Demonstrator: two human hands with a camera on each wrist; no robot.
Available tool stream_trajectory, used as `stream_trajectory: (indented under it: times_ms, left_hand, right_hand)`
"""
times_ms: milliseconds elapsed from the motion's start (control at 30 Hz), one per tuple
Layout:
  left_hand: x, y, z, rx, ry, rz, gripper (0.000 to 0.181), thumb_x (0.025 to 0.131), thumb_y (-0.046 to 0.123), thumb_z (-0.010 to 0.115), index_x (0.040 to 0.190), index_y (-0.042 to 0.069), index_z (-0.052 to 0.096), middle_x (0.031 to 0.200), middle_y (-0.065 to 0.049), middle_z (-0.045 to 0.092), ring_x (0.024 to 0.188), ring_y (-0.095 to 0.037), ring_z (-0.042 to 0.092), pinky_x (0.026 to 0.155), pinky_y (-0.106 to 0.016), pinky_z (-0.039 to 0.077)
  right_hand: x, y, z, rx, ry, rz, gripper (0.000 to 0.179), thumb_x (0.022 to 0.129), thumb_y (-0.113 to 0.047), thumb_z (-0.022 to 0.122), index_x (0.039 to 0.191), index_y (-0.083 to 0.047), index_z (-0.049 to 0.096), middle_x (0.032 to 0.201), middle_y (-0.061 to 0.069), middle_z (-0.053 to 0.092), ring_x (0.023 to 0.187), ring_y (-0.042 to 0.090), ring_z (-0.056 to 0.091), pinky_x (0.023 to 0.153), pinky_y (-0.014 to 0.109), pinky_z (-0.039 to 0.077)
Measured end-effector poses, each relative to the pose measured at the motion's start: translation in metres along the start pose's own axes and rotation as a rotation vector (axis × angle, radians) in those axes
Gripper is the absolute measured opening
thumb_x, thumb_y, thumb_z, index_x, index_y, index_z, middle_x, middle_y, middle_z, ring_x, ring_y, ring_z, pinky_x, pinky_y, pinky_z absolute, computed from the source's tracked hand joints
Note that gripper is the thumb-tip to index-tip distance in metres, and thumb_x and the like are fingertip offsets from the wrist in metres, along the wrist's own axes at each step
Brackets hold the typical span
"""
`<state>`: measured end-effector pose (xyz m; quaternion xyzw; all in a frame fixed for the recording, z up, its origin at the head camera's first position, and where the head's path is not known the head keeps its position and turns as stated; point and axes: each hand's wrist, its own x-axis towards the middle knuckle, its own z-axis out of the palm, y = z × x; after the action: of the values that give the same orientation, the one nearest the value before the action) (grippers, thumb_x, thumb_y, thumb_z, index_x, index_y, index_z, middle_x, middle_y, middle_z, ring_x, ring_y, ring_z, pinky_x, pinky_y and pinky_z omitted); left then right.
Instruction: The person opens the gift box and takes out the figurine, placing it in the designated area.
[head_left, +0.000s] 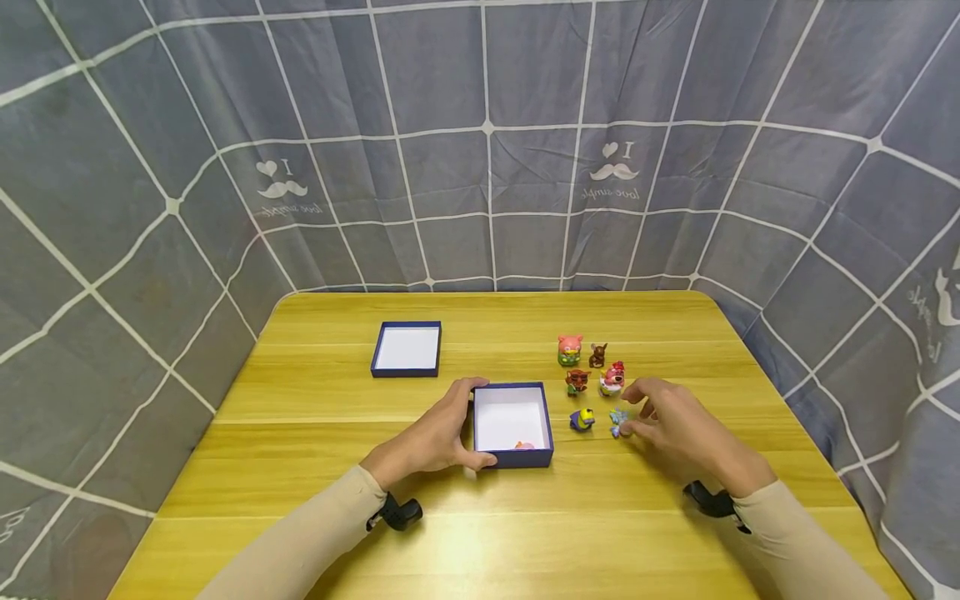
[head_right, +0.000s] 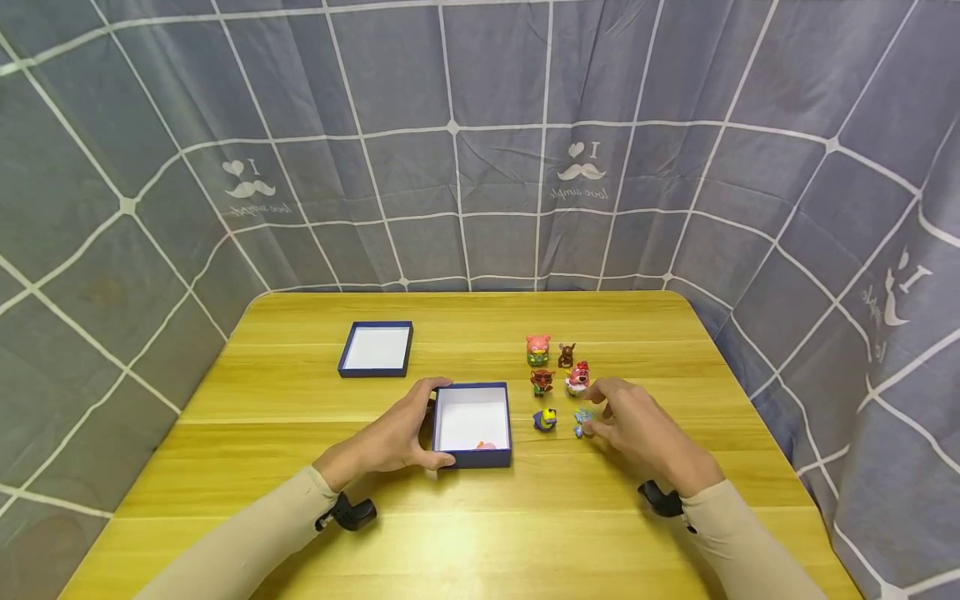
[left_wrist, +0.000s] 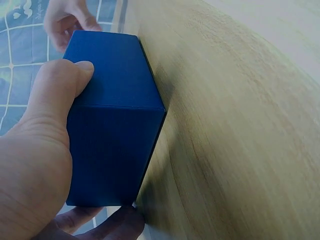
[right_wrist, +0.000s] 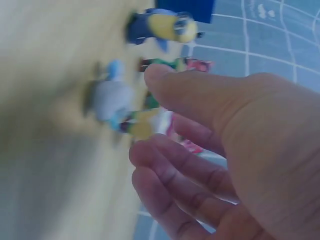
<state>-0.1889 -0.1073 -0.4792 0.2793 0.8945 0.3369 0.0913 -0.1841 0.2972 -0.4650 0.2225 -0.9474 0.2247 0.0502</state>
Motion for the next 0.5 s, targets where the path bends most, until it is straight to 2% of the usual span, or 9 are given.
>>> stream_trajectory:
  times_ms: [167,300,500]
  left_hand:
    - [0.0,0.001,0.0,0.014,0.005,0.001,0.12,0.079,0.045,0.095,0.167,0.011,0.022,0.167,-0.015,0.035,0.146,-0.029,0.049,0.125,-0.046,0.041]
    - [-0.001,0.001,0.0,0.026,0.014,0.012,0.12,0.078,0.045,0.096,0.166,0.01,0.023,0.166,-0.016,0.036,0.145,-0.03,0.049,0.124,-0.047,0.042]
    - [0.0,0.002,0.002,0.037,0.03,0.037,0.119,0.077,0.044,0.097,0.166,0.01,0.024,0.163,-0.016,0.039,0.14,-0.029,0.052,0.123,-0.046,0.044]
  right_hand:
    - [0.009,-0.017,-0.011,-0.076,0.035,-0.11,0.034,0.088,-0.018,0.09,0.117,-0.011,0.072,0.108,0.006,0.076,0.087,0.017,0.07,0.074,0.033,0.06]
    - [0.022,-0.036,-0.019,-0.099,0.023,-0.205,0.036,0.087,-0.019,0.091,0.118,-0.014,0.073,0.11,-0.001,0.074,0.09,0.014,0.07,0.077,0.035,0.061]
    - [0.048,-0.065,-0.022,-0.062,-0.105,-0.327,0.037,0.09,-0.022,0.089,0.124,-0.016,0.074,0.117,-0.004,0.072,0.099,0.012,0.07,0.083,0.034,0.061]
